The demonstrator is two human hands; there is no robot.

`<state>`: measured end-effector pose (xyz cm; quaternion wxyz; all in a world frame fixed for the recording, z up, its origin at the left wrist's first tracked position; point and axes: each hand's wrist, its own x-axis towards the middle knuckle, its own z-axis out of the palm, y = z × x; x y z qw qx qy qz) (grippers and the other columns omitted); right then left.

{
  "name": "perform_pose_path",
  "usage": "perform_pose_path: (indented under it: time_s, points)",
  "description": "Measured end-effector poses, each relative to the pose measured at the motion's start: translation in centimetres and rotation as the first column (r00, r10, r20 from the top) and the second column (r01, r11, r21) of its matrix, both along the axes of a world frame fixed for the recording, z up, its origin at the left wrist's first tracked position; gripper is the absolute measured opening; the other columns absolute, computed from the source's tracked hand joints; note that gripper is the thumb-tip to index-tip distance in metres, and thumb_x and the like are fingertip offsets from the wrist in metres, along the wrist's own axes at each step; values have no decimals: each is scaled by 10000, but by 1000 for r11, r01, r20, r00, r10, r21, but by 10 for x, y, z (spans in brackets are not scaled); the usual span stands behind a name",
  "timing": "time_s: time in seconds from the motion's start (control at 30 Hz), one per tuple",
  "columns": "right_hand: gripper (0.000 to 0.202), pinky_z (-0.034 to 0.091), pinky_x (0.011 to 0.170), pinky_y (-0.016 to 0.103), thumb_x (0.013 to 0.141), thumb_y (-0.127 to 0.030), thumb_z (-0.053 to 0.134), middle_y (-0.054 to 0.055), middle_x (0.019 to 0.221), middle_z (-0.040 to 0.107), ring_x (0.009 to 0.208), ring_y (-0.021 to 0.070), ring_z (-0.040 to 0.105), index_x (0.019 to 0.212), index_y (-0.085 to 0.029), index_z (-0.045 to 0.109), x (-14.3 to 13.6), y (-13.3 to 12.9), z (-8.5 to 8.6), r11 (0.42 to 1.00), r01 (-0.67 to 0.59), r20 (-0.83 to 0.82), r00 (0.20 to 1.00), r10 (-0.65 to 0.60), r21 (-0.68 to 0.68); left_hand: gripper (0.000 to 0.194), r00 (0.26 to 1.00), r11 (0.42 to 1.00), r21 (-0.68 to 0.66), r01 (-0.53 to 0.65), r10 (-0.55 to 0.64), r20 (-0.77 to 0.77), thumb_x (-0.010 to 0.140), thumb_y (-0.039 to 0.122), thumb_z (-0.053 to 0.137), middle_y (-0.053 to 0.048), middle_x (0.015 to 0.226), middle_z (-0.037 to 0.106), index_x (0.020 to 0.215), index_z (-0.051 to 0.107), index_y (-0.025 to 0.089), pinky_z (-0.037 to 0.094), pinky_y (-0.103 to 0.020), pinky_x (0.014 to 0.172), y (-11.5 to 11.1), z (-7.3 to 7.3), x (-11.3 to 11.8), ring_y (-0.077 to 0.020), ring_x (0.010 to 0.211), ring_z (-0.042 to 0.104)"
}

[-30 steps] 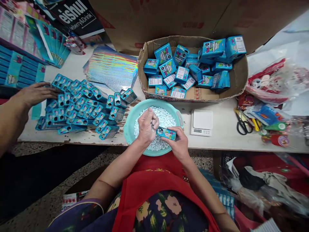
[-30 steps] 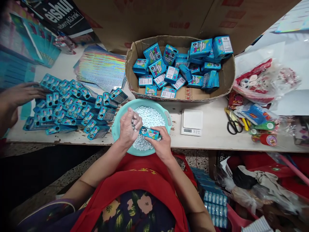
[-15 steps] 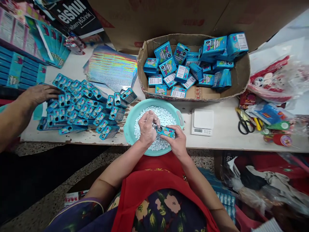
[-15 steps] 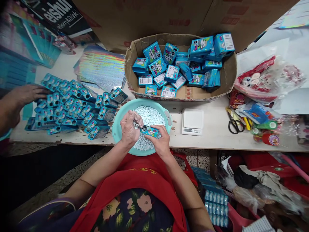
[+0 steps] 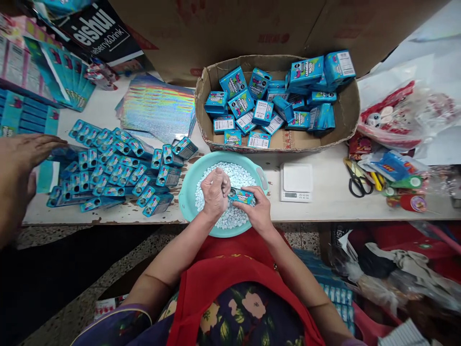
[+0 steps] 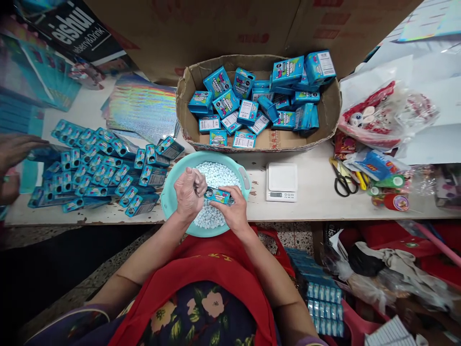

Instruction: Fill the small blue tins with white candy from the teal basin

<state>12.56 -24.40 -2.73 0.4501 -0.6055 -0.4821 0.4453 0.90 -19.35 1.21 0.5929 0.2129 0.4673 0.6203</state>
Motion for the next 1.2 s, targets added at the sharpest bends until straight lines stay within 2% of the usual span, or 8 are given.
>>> perform_pose_path:
  time_s: [0.17, 0.27, 0.37, 0.5, 0.67, 0.77, 1.03, 1.2]
  points:
    - [426, 520, 845, 354, 581, -377, 874, 25, 964, 648, 940, 204, 627, 949, -248, 701, 20, -8, 7, 1000, 8, -127, 992, -9, -4, 463, 953, 997, -63, 55, -71, -296, 828, 575, 562, 26, 562, 410, 596, 454, 189, 309, -201, 412, 5, -24, -26, -86, 449, 374]
    - [420, 528, 852, 362, 576, -344, 881, 30, 991, 652, 962, 211, 632, 945, -252, 704, 48, -16, 14, 999, 54, -142, 988, -54, -9, 244, 575, 930, -198, 309, -349, -740, 735, 444, 699, -50, 824, 639, 734, 615, 215, 492, -315, 728, 7, -44, -45, -210, 814, 595]
    - [435, 533, 832, 369, 582, -311, 877, 27, 982, 667, 919, 208, 643, 971, -246, 695, 88, -17, 12, 983, 184, -103, 977, -186, -24, 253, 282, 886, -179, 428, -320, -905, 748, 347, 694, -73, 1076, 666, 977, 664, 244, 422, -396, 964, 23, -44, -46, -268, 1071, 579]
    - [478, 527, 815, 365, 575, -328, 866, 20, 925, 660, 857, 190, 635, 990, -204, 665, 146, -4, -16, 867, 499, -7, 867, -499, 6, 241, 258, 881, -3, 474, -142, -955, 863, 350, 568, -76, 1059, 658, 1057, 644, 229, 446, -351, 911, 93, -26, -5, -223, 973, 608]
    - [539, 512, 866, 399, 571, -396, 839, 46, 954, 643, 884, 201, 628, 1007, -158, 628, 183, 23, -63, 800, 599, 59, 799, -599, 13, 572, -316, 709, -371, 600, -215, -924, 835, 247, 587, -172, 1411, 453, 1386, 450, 185, 375, -457, 1015, 206, -41, 69, -336, 1293, 408]
    - [554, 504, 895, 413, 575, -416, 821, 69, 999, 647, 927, 210, 624, 1015, -151, 614, 188, 29, -76, 816, 579, 62, 814, -578, 1, 748, -530, 639, -541, 547, -236, -815, 814, 195, 596, -235, 1537, 238, 1490, 278, 148, 339, -521, 1030, 246, -64, 93, -398, 1371, 278]
    - [596, 434, 1029, 490, 760, -438, 682, 146, 1323, 533, 1235, 239, 520, 1271, -187, 504, 193, -8, -58, 741, 672, 153, 731, -665, 11, 707, -621, 564, -585, 582, -156, -768, 869, 281, 453, -347, 1467, 266, 1487, 202, 44, 366, -559, 908, 265, -86, 95, -450, 1182, 461]
    - [492, 472, 985, 483, 762, -419, 696, 149, 1198, 614, 1128, 247, 597, 1159, -153, 578, 192, -32, -47, 696, 717, 190, 687, -701, -24, 571, -502, 655, -471, 591, -158, -850, 871, 248, 468, -284, 1252, 495, 1367, 332, 1, 364, -527, 947, 264, -77, 99, -394, 1161, 483]
